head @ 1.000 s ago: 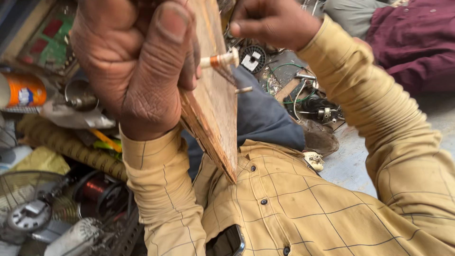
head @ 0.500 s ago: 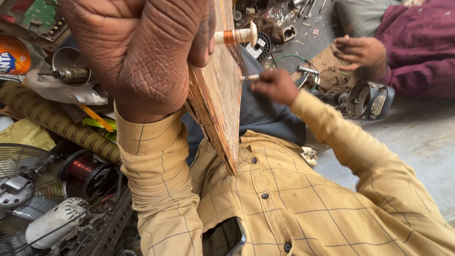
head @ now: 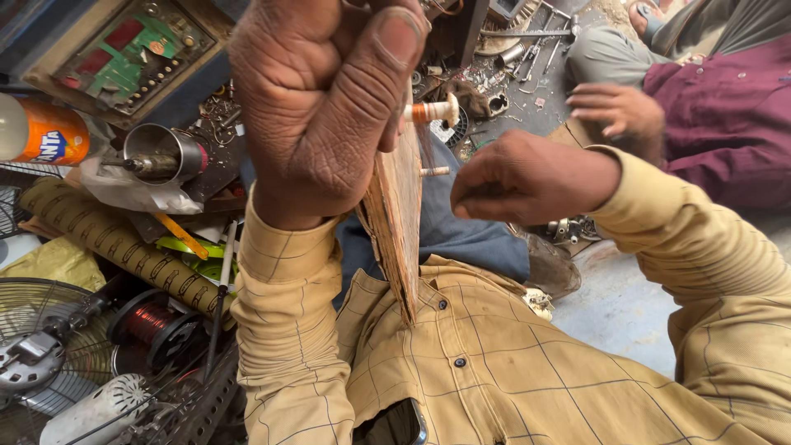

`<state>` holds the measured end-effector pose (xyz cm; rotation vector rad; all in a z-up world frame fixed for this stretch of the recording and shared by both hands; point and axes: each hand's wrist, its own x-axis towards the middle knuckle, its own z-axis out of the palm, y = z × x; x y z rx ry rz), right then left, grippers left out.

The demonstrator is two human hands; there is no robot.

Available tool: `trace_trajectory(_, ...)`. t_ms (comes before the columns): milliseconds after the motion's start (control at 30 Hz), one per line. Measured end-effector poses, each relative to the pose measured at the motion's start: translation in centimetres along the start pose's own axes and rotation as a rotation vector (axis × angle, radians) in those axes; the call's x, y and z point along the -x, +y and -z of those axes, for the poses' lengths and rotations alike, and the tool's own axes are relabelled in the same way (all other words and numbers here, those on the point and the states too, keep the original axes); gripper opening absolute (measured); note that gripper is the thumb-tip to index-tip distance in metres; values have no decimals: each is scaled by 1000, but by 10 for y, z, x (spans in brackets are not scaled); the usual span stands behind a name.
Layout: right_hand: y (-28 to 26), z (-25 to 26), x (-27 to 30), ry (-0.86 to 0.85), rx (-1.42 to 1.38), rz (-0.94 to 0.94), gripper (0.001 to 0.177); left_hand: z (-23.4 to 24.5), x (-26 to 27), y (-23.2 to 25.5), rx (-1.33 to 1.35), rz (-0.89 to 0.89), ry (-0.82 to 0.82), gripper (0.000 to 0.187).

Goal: The person winds copper wire around a small cylindrical core mounted on a wooden board. They repeatedly wrap the wire by hand, occasionally pausing to adjust the coil or the board.

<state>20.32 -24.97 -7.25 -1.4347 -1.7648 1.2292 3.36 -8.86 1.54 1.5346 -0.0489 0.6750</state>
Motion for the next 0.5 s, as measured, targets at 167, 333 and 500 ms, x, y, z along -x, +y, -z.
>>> trace_trajectory(167,-32,27,4,-123,-173,233,19,0,3,-4,-17,22,-8,12)
trace_trajectory(333,-61,49,8,-57,-254,178,16,-2,2,-2,-23,51,-6,11)
trace_trajectory(500,-54,59,10,470,301,284,12,-6,3,2,-28,56,19,10)
